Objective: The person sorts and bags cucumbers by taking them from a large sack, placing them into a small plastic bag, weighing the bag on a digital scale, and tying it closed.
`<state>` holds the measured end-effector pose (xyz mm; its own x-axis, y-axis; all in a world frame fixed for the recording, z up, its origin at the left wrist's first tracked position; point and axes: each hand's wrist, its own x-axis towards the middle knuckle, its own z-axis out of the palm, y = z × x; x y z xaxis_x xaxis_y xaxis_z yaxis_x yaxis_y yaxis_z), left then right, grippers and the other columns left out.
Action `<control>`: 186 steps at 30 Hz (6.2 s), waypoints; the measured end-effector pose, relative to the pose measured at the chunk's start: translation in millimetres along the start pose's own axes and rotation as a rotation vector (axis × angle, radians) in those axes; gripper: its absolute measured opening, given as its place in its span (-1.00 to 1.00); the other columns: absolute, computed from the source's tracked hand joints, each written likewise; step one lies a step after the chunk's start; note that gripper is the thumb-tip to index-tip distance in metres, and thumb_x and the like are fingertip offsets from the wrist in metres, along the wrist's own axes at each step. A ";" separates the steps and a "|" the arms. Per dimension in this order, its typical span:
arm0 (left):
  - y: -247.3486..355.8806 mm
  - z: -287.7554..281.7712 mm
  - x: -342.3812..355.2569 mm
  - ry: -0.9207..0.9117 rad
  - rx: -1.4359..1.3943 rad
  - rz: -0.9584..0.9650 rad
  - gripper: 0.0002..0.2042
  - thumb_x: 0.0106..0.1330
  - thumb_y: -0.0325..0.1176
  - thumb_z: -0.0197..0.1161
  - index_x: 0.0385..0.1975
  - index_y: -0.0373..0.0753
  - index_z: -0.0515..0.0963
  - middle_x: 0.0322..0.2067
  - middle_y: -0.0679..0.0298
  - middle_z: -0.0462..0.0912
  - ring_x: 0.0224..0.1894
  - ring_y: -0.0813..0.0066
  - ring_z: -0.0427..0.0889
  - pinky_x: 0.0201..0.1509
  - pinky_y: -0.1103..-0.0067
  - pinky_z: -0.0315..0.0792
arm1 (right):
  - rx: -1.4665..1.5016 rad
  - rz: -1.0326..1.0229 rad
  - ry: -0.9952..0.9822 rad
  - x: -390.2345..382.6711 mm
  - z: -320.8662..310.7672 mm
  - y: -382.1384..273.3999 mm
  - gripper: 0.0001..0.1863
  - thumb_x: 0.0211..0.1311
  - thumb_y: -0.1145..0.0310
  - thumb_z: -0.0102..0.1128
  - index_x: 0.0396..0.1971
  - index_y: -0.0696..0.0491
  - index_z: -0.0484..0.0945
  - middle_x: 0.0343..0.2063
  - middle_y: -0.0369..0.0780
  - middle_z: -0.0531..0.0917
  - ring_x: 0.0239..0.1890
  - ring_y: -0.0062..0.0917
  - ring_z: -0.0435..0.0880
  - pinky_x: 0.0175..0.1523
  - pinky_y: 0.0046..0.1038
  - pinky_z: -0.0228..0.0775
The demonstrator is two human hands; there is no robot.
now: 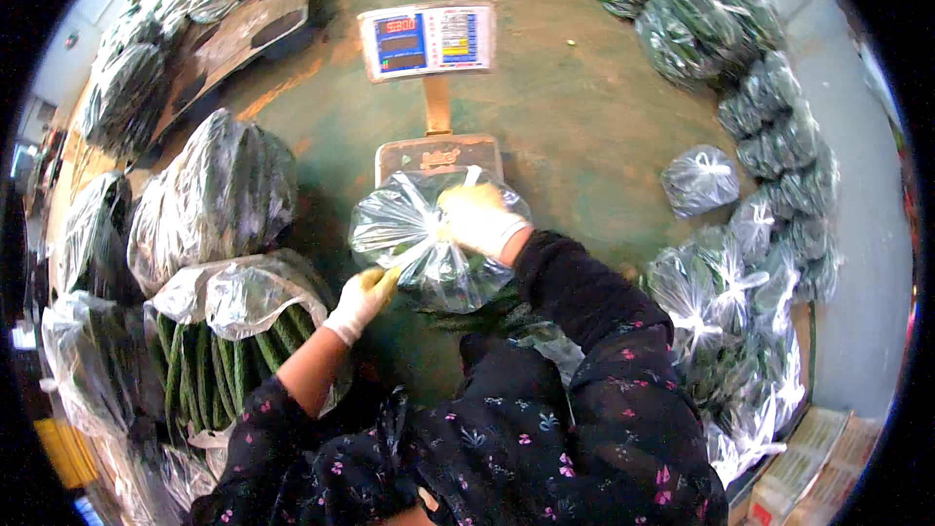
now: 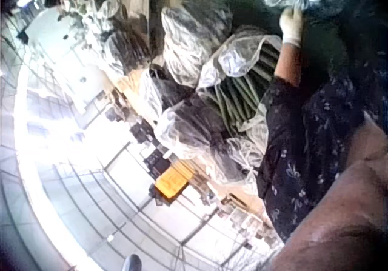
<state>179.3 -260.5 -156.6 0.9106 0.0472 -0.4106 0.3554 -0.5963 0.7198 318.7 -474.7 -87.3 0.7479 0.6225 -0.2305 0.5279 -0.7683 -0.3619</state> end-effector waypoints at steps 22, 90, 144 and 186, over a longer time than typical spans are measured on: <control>62.7 66.7 -53.3 -0.058 -0.764 -0.518 -0.37 -0.02 -0.01 0.42 -0.12 -0.38 0.36 -0.39 0.23 0.53 -0.45 0.53 0.46 -0.39 0.59 0.38 | 1.102 0.190 0.111 -65.5 65.4 33.3 -0.79 -0.05 0.45 0.23 -0.34 0.15 0.55 -0.46 -0.30 0.60 -0.36 -0.61 0.52 -0.23 -0.52 0.38; -164.5 195.7 -579.6 0.437 -0.270 -1.132 -0.56 0.15 -0.07 0.03 -0.07 -0.24 0.46 -0.20 -0.07 0.57 -0.11 0.02 0.54 0.01 0.33 0.38 | 0.468 -0.119 -0.658 -91.0 54.6 -198.0 -0.76 0.14 0.48 0.10 -0.16 0.16 0.53 -0.35 -0.29 0.59 -0.30 -0.62 0.52 -0.15 -0.60 0.36; -225.7 259.5 -671.3 0.413 0.039 -1.401 -0.66 0.23 -0.21 -0.05 -0.12 -0.24 0.50 -0.31 -0.06 0.61 -0.27 0.00 0.61 -0.15 0.22 0.45 | 0.098 -0.221 -0.529 -91.3 80.9 -165.8 -0.76 0.07 0.46 0.09 -0.25 0.19 0.57 -0.45 -0.23 0.63 -0.42 -0.56 0.57 -0.27 -0.54 0.41; -142.6 296.1 -730.7 0.967 -1.318 -1.249 -0.59 0.24 -0.01 0.05 -0.12 -0.23 0.49 -0.34 0.20 0.61 -0.40 0.46 0.54 -0.29 0.54 0.43 | 0.161 0.041 -0.677 -66.1 91.5 -143.3 -0.82 0.08 0.48 0.07 -0.30 0.13 0.55 -0.59 -0.34 0.53 -0.61 -0.67 0.42 -0.52 -0.63 0.23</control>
<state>-599.2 -447.3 -124.9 -0.2580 0.4653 -0.8467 0.2427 0.8795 0.4094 156.8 -392.1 -102.9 0.3227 0.5894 -0.7406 0.3996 -0.7941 -0.4579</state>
